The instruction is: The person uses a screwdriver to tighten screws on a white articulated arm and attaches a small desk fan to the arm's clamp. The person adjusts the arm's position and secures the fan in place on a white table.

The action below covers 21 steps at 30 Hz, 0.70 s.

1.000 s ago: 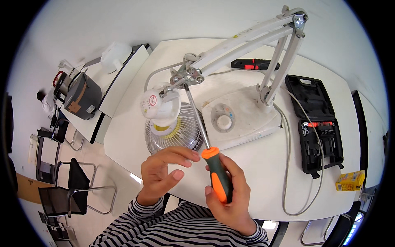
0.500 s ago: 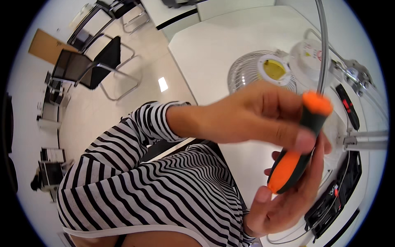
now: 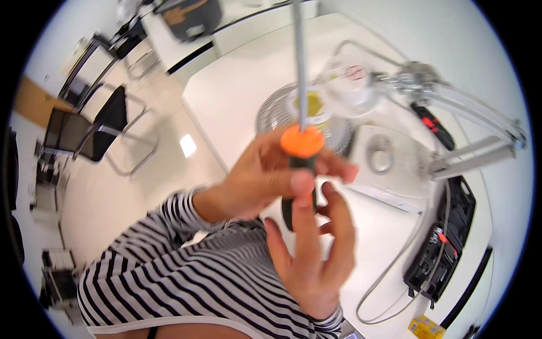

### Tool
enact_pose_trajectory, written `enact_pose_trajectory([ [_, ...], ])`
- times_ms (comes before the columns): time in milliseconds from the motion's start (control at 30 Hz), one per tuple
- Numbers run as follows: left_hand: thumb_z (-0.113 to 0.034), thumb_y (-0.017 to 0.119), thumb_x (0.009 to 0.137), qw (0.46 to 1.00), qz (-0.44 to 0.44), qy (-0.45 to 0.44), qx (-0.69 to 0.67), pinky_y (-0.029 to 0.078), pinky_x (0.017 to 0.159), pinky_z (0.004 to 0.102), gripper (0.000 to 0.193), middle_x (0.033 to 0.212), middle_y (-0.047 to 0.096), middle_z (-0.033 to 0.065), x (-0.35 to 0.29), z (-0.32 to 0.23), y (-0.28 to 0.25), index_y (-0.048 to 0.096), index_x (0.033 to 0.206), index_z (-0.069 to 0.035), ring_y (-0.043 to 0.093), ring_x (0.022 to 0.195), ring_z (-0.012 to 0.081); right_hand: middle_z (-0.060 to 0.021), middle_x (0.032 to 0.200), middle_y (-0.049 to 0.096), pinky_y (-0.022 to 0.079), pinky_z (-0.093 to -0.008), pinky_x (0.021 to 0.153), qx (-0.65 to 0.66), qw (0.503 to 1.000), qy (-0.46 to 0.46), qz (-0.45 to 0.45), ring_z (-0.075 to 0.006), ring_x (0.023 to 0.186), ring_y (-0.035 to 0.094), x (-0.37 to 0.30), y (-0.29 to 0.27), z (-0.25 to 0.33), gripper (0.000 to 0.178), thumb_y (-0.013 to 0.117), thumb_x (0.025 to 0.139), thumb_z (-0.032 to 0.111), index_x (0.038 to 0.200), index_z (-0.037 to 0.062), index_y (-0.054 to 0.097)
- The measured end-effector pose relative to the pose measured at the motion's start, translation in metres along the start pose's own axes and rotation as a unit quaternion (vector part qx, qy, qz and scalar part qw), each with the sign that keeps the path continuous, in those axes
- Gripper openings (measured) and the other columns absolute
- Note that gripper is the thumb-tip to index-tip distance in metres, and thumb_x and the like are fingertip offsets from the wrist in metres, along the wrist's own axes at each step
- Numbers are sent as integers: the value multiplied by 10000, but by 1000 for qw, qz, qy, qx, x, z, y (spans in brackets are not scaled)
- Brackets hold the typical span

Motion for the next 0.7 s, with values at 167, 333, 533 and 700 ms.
enact_pose_trajectory([
  [167,-113,579,830,995,-8,-50,-88,418,892,329,255,1010,592,149,17,48,29,461,1038,-23,543,1013,203,-223,985,547,495,-269,519,-117,984,30,-133,-270,753,594,-22,-10,-22,393,687,668,46,1025,30,525],
  [333,-193,471,909,990,98,-81,-63,429,832,282,235,1059,560,152,23,65,47,421,1064,-23,533,1001,177,-247,1048,504,468,-330,686,-142,979,74,-123,-334,886,543,-43,-19,-31,454,631,712,66,1126,18,450],
  [533,-256,318,925,977,173,-122,-37,384,905,396,276,1076,518,260,23,63,46,438,998,-19,485,1084,317,-237,942,536,553,-307,558,-167,972,47,-157,-315,773,620,-42,-24,-28,365,613,694,87,1052,46,557],
  [700,-260,339,904,983,137,-117,-34,386,907,404,275,1050,530,263,22,63,41,441,986,-17,500,1062,338,-244,917,546,550,-311,537,-152,976,50,-151,-317,758,621,-39,-21,-29,333,605,717,120,1027,8,558],
])
Point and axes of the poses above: each hand's wrist, its own x-axis towards the middle knuckle, its own y-axis out of the palm, z = x × y, the point moved 6 cm from there along x, towards the middle knuckle
